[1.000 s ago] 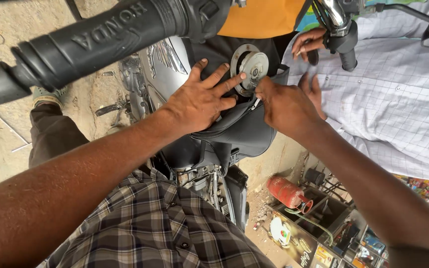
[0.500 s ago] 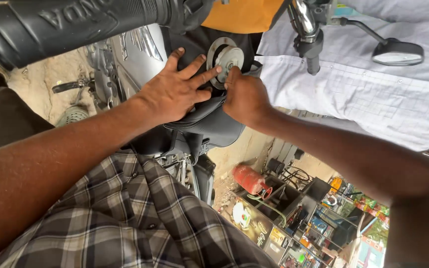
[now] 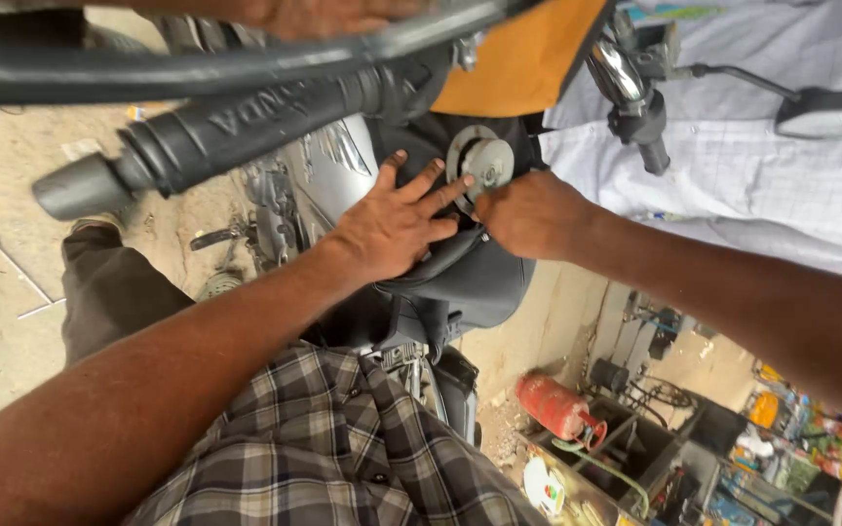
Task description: Repairing and reassembling components on a motorcycle fuel tank.
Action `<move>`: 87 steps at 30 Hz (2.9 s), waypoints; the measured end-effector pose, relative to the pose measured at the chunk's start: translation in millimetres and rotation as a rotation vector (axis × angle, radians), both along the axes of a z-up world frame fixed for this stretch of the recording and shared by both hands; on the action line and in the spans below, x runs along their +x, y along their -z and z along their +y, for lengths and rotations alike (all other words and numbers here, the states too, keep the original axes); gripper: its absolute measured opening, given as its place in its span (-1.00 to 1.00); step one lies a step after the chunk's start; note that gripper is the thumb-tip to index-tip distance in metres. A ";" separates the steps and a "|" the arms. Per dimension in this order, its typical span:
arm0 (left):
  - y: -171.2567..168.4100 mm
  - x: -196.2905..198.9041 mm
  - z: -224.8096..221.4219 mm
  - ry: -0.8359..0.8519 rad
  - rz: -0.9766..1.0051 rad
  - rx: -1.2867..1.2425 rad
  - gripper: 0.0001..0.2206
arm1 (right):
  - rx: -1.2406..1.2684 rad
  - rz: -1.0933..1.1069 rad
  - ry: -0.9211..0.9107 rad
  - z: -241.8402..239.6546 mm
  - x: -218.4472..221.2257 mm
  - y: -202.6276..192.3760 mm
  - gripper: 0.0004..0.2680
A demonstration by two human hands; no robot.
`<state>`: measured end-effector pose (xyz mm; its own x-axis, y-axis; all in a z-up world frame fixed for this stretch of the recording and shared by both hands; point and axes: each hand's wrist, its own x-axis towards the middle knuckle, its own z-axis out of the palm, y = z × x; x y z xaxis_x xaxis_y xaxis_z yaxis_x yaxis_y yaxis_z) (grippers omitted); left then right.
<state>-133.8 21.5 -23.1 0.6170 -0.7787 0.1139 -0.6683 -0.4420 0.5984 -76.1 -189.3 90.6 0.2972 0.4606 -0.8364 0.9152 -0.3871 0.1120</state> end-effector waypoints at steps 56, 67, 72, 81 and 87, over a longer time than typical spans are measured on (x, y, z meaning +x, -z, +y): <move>-18.9 -19.4 -24.1 0.004 -0.463 0.375 -0.44 | 0.229 -0.314 0.133 7.9 -21.5 -53.0 -0.74; -24.2 -15.7 -45.6 0.005 -0.333 0.390 -0.48 | 0.197 -0.210 1.421 28.2 -28.7 -51.4 -0.67; -14.8 -22.4 -38.5 -0.064 -0.364 0.301 -0.46 | 0.371 -0.308 -0.113 19.5 -26.6 -62.0 -0.82; -13.2 -25.7 -43.6 -0.061 -0.390 0.329 -0.45 | 0.153 -0.311 1.418 -35.8 -5.8 -10.3 -0.81; -13.1 -25.0 -38.6 -0.024 -0.458 0.394 -0.43 | 0.188 -0.320 0.177 -5.6 -24.4 -38.4 -0.70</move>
<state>-158.8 -17.1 -10.0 0.5916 -0.8024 0.0783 -0.8061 -0.5903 0.0407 -100.5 -194.9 129.0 0.6169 0.5153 -0.5949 0.7632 -0.5764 0.2922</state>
